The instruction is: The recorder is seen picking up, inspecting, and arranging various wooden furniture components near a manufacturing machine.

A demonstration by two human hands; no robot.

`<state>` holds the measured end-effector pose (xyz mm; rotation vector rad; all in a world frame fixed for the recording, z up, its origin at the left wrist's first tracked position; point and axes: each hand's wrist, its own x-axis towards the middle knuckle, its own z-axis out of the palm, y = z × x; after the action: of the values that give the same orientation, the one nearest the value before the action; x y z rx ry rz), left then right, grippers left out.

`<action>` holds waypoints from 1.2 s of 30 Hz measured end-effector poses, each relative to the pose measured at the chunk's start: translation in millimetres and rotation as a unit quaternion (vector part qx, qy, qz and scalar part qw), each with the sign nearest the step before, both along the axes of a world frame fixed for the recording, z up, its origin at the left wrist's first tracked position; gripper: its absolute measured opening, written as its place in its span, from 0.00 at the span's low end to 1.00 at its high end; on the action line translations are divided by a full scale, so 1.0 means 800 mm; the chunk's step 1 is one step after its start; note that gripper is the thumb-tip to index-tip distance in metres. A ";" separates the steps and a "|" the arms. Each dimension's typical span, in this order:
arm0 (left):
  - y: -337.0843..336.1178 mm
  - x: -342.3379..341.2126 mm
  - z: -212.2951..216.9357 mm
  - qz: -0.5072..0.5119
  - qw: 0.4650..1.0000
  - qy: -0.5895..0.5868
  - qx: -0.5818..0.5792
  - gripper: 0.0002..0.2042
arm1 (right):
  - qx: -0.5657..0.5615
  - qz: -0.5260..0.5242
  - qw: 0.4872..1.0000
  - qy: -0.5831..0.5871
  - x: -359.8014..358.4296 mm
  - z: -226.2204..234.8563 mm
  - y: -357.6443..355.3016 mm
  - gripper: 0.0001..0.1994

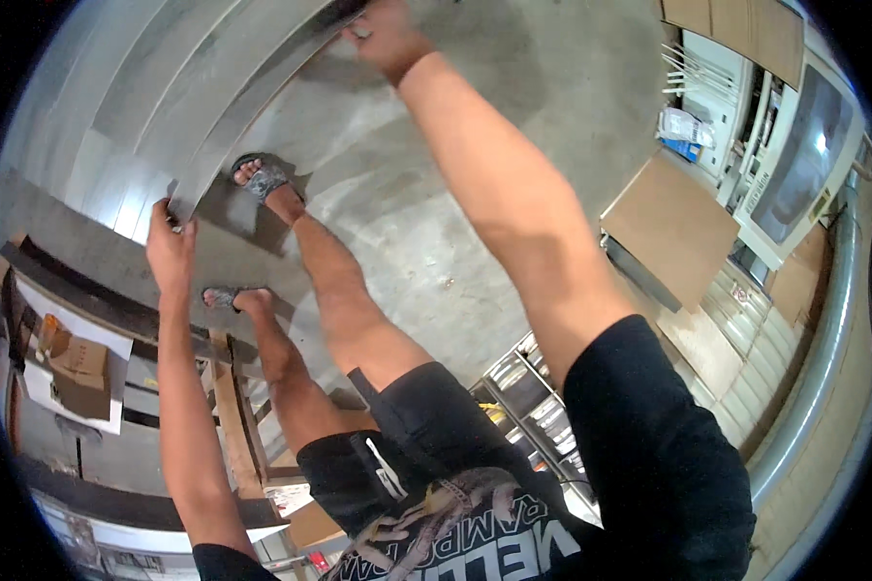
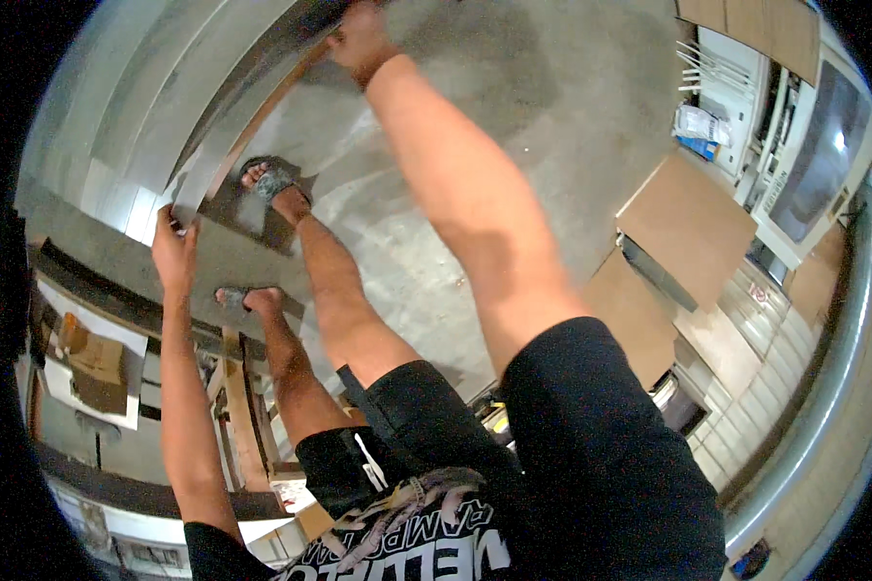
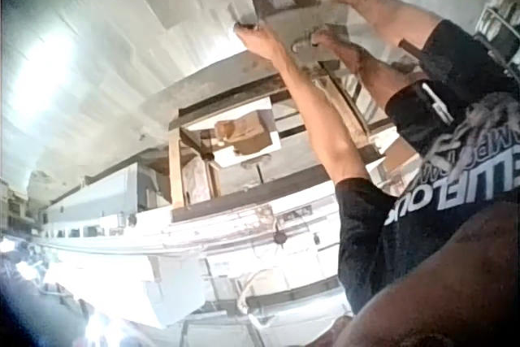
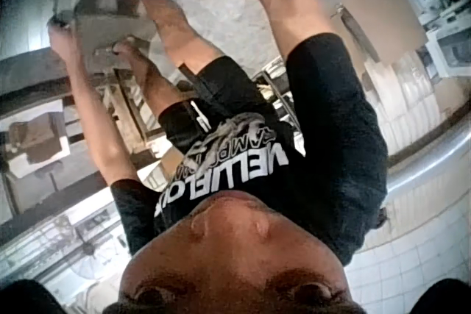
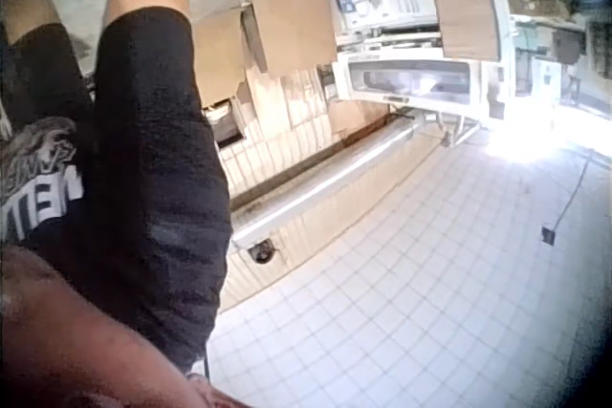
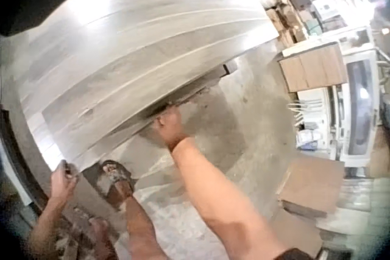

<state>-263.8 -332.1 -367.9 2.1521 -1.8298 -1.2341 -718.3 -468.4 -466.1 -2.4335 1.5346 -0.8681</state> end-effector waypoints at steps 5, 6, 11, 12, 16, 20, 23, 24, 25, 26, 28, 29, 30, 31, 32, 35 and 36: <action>0.000 -0.055 -0.020 0.178 0.981 0.071 0.022 0.31 | 0.145 0.027 0.983 -0.110 -0.040 0.050 -0.008 0.17; -0.004 -0.066 -0.008 0.213 0.969 0.091 0.084 0.29 | 0.103 0.051 0.990 -0.080 -0.042 0.054 -0.007 0.16; 0.005 -0.082 -0.043 0.280 0.958 0.049 0.028 0.19 | 0.281 -0.051 0.920 -0.270 -0.023 0.042 -0.001 0.23; 0.002 -0.111 -0.039 0.329 0.937 0.116 0.019 0.18 | 0.352 -0.096 0.876 -0.315 -0.037 0.039 -0.002 0.31; -0.020 -0.150 -0.029 0.343 0.935 0.088 0.016 0.21 | 0.396 -0.149 0.844 -0.331 -0.037 0.043 -0.012 0.30; -0.033 -0.190 -0.036 0.320 0.944 0.074 -0.016 0.27 | 0.404 -0.177 0.831 -0.338 -0.050 0.047 -0.017 0.29; -0.041 -0.214 -0.021 0.347 0.934 0.084 -0.008 0.31 | 0.412 -0.189 0.828 -0.331 -0.055 0.052 -0.028 0.28; -0.044 -0.221 -0.017 0.359 0.929 0.090 -0.001 0.30 | 0.414 -0.196 0.825 -0.333 -0.058 0.053 -0.027 0.27; -0.047 -0.226 -0.013 0.372 0.923 0.096 0.006 0.30 | 0.415 -0.203 0.821 -0.335 -0.059 0.053 -0.027 0.27; -0.050 -0.230 -0.011 0.378 0.921 0.093 0.002 0.28 | 0.413 -0.206 0.820 -0.338 -0.061 0.055 -0.029 0.27; -0.055 -0.232 -0.010 0.365 0.926 0.096 0.009 0.27 | 0.415 -0.215 0.816 -0.341 -0.063 0.057 -0.029 0.26; -0.056 -0.234 -0.010 0.351 0.931 0.100 0.021 0.27 | 0.415 -0.221 0.814 -0.342 -0.066 0.058 -0.031 0.26; -0.054 -0.239 -0.008 0.361 0.927 0.098 0.005 0.25 | 0.415 -0.225 0.812 -0.343 -0.069 0.059 -0.031 0.26; -0.057 -0.241 -0.010 0.362 0.927 0.099 0.003 0.25 | 0.415 -0.228 0.811 -0.343 -0.073 0.061 -0.031 0.26; -0.056 -0.240 -0.014 0.350 0.929 0.117 -0.006 0.25 | 0.416 -0.232 0.809 -0.345 -0.074 0.061 -0.032 0.25; -0.061 -0.247 -0.020 0.337 0.933 0.121 -0.024 0.23 | 0.418 -0.243 0.803 -0.348 -0.083 0.064 -0.032 0.25; -0.062 -0.250 -0.019 0.335 0.935 0.110 -0.031 0.23 | 0.421 -0.247 0.800 -0.350 -0.085 0.063 -0.031 0.25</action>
<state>-463.4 -381.9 -383.0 2.1975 -0.8994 -1.1532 -786.2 -493.1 -415.8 -0.9443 1.7016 -0.7639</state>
